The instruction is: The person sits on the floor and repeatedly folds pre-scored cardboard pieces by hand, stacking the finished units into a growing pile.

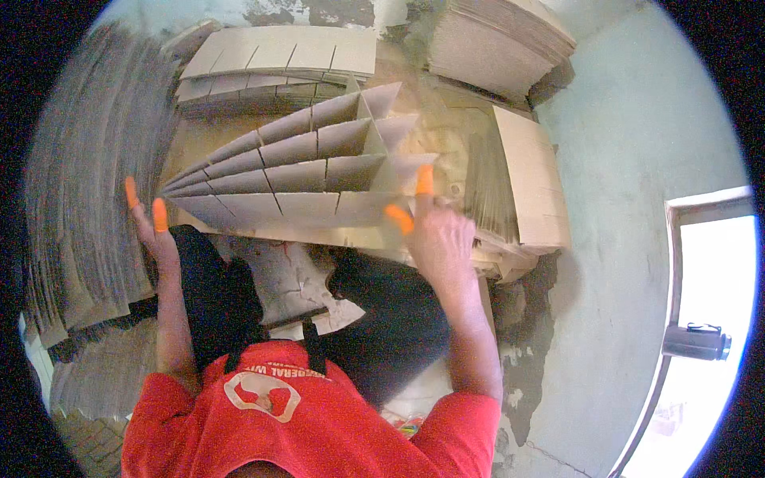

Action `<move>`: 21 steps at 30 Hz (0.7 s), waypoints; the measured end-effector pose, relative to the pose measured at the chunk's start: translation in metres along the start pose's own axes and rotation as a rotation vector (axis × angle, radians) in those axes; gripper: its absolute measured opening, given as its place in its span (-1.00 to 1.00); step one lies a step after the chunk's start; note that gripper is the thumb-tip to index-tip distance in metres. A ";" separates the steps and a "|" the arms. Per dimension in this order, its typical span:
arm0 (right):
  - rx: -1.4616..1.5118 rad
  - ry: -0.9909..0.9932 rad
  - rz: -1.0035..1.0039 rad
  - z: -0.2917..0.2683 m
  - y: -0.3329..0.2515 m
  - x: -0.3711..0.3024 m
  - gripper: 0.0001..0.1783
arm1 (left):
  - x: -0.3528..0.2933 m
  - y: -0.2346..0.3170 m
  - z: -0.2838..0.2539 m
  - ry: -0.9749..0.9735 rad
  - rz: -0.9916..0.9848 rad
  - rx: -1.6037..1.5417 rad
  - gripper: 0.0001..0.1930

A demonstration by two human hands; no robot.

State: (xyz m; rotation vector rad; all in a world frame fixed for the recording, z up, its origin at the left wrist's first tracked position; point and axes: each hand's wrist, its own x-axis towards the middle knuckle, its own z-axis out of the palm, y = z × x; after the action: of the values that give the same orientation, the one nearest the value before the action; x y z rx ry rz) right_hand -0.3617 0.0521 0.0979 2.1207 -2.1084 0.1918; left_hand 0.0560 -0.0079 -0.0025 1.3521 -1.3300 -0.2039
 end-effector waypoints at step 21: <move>0.486 -0.033 -0.019 0.029 0.093 -0.018 -0.29 | 0.111 -0.090 0.112 0.120 -0.506 -0.814 -0.12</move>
State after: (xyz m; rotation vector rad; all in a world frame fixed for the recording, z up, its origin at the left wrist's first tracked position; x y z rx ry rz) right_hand -0.4556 0.0638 0.0672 2.4031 -2.2333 0.7396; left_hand 0.0588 -0.1841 -0.0446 0.9370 -0.6461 -0.8896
